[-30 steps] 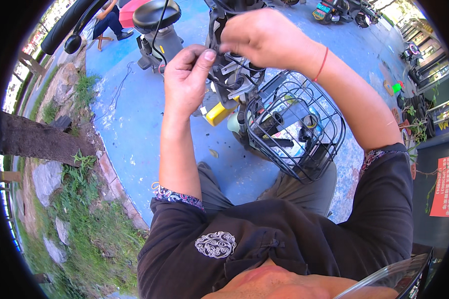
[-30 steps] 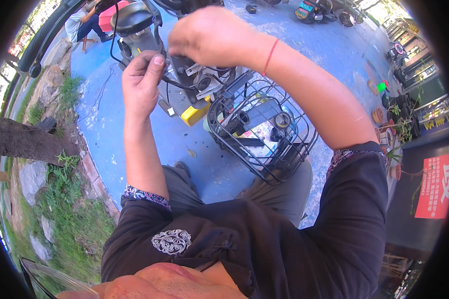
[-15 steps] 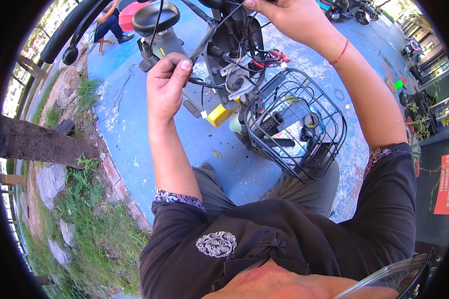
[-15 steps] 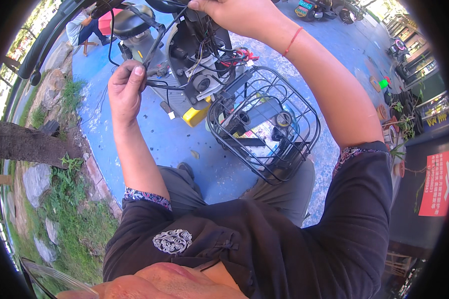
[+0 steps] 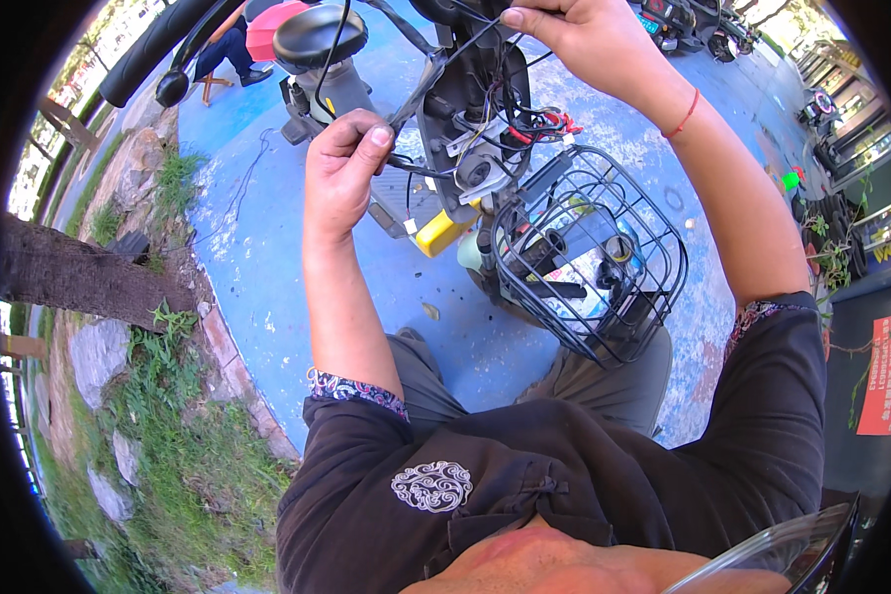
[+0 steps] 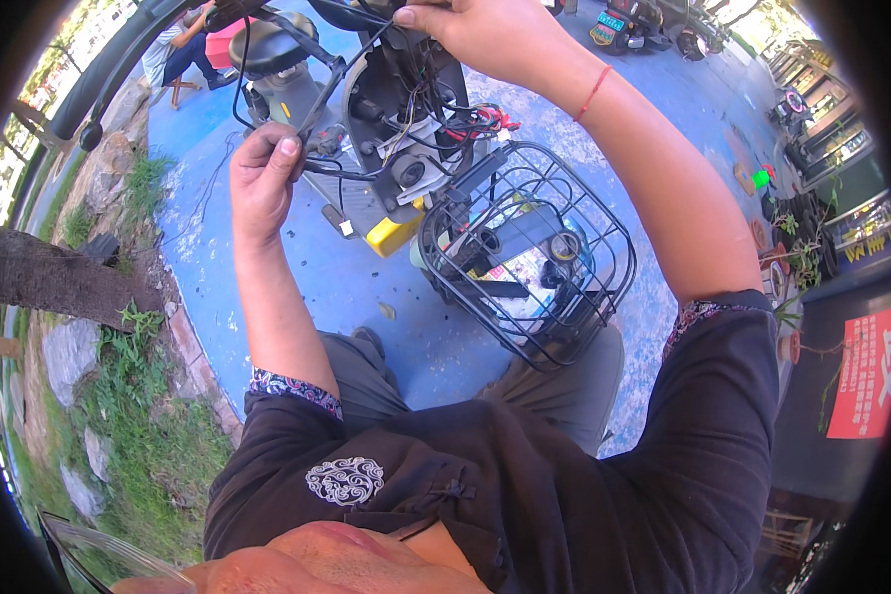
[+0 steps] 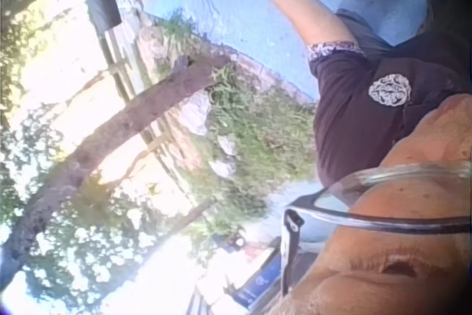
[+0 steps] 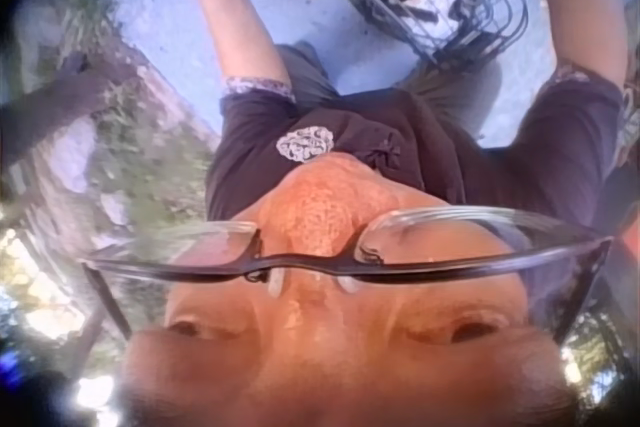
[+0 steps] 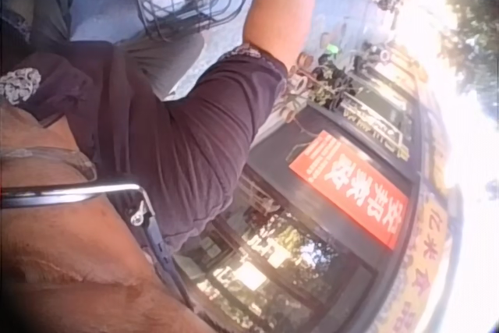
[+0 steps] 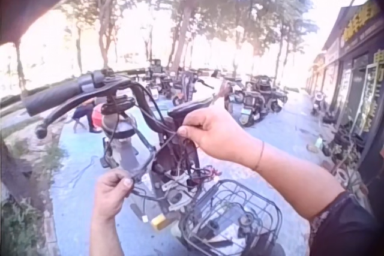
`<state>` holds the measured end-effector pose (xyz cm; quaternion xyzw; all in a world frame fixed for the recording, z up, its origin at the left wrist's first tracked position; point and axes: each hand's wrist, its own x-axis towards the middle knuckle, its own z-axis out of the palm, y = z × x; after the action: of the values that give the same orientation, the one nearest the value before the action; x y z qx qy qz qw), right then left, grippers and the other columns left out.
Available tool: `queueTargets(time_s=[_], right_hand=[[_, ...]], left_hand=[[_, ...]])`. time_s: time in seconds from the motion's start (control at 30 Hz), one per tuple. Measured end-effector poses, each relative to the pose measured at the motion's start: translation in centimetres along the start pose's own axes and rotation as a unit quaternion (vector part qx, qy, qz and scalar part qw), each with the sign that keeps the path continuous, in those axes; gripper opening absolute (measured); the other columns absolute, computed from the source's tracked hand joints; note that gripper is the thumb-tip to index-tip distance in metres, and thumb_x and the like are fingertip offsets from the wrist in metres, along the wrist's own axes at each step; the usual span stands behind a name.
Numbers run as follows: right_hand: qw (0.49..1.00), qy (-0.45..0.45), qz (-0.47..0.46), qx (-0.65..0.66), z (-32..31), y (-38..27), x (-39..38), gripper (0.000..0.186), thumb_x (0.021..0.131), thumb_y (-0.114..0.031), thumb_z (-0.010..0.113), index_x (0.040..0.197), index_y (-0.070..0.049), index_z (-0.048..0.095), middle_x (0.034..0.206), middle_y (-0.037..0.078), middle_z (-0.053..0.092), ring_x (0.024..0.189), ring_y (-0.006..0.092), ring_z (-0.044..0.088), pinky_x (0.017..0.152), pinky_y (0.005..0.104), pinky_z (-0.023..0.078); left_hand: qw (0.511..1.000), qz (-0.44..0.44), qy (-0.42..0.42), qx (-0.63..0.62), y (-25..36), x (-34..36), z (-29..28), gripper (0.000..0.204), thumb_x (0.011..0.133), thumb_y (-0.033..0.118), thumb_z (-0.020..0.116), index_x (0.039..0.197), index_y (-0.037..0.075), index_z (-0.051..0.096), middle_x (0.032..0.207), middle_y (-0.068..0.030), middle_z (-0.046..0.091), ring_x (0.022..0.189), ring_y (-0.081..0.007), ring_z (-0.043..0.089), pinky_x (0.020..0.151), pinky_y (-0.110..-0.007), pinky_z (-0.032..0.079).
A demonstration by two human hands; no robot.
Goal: The person works on the wiring of an electric scooter, stripping insulation from several wires with red-handled pliers and twisting the exposed ends. The person handles multiple wires and tools while seated on a stool in an outdoor repair area.
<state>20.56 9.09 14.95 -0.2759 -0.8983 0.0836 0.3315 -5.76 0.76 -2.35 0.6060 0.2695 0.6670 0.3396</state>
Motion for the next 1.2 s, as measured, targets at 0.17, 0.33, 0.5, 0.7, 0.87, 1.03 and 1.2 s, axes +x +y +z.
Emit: queueTargets(time_s=[0.17,0.33,0.5,0.7,0.87,1.03,1.2], right_hand=[[0.994,-0.043,-0.013,-0.099,0.3,1.0,-2.1,0.021,0.097,-0.022,0.069,0.096,-0.001,0.073,0.082,0.018,0.069,0.071,0.031,0.066,0.065,0.0373,0.051],[0.988,-0.063,-0.032,-0.135,2.7,-1.9,-5.0,0.026,0.093,-0.019,0.067,0.117,-0.009,0.071,0.085,0.018,0.071,0.079,0.039,0.069,0.071,0.0468,0.053],[0.992,-0.061,-0.043,-0.104,6.0,-4.0,-4.6,0.02,0.091,-0.023,0.069,0.102,-0.007,0.072,0.08,0.017,0.071,0.082,0.0394,0.07,0.073,0.0493,0.055],[1.0,-0.001,0.019,0.022,7.5,-4.3,-3.0,0.033,0.09,-0.014,0.075,0.118,0.002,0.068,0.077,0.009,0.069,0.06,0.0128,0.059,0.058,0.0288,0.05],[0.975,0.015,0.067,0.214,8.3,-3.7,-2.2,0.037,0.091,-0.001,0.07,0.127,0.005,0.062,0.091,0.003,0.069,0.076,0.007,0.061,0.067,0.0237,0.052],[0.952,0.031,0.1,0.287,9.4,-3.8,-1.8,0.031,0.093,-0.002,0.069,0.122,0.005,0.063,0.089,0.002,0.067,0.079,0.0072,0.062,0.07,0.023,0.052],[0.984,0.029,0.069,0.161,9.1,-3.7,-1.0,0.017,0.094,-0.01,0.068,0.105,0.002,0.064,0.082,0.008,0.067,0.076,0.0171,0.064,0.067,0.0318,0.052]], left_hand=[[0.992,-0.019,0.034,0.121,0.6,0.2,1.7,0.01,0.096,0.007,0.071,0.091,-0.002,0.07,0.077,-0.0007,0.063,0.064,-0.0077,0.051,0.058,-0.025,0.042],[0.944,0.026,0.121,0.304,3.0,1.0,4.7,0.029,0.087,0.003,0.078,0.115,-0.001,0.072,0.1,-0.004,0.071,0.063,-0.0046,0.046,0.061,-0.023,0.044],[0.925,0.077,0.18,0.324,3.1,1.7,5.9,0.039,0.085,0.0,0.079,0.122,0.0,0.071,0.1,-0.0046,0.072,0.061,-0.004,0.042,0.056,-0.022,0.042],[0.935,0.105,0.196,0.275,2.5,2.0,6.0,0.023,0.087,0.0,0.076,0.109,-0.002,0.075,0.094,-0.0067,0.073,0.065,-0.0044,0.057,0.059,-0.021,0.046],[0.937,0.149,0.203,0.241,2.0,2.6,5.7,0.02,0.086,-0.003,0.073,0.106,-0.002,0.076,0.09,-0.006,0.071,0.066,-0.0063,0.059,0.059,-0.022,0.047],[0.919,0.157,0.212,0.295,2.6,2.5,5.9,0.014,0.083,-0.002,0.073,0.097,-0.002,0.076,0.08,-0.0062,0.069,0.065,-0.0088,0.06,0.06,-0.024,0.049],[0.875,0.204,0.207,0.387,3.4,2.5,6.2,0.009,0.081,0.001,0.075,0.089,-0.002,0.075,0.071,-0.0073,0.068,0.06,-0.0116,0.061,0.058,-0.026,0.05]])
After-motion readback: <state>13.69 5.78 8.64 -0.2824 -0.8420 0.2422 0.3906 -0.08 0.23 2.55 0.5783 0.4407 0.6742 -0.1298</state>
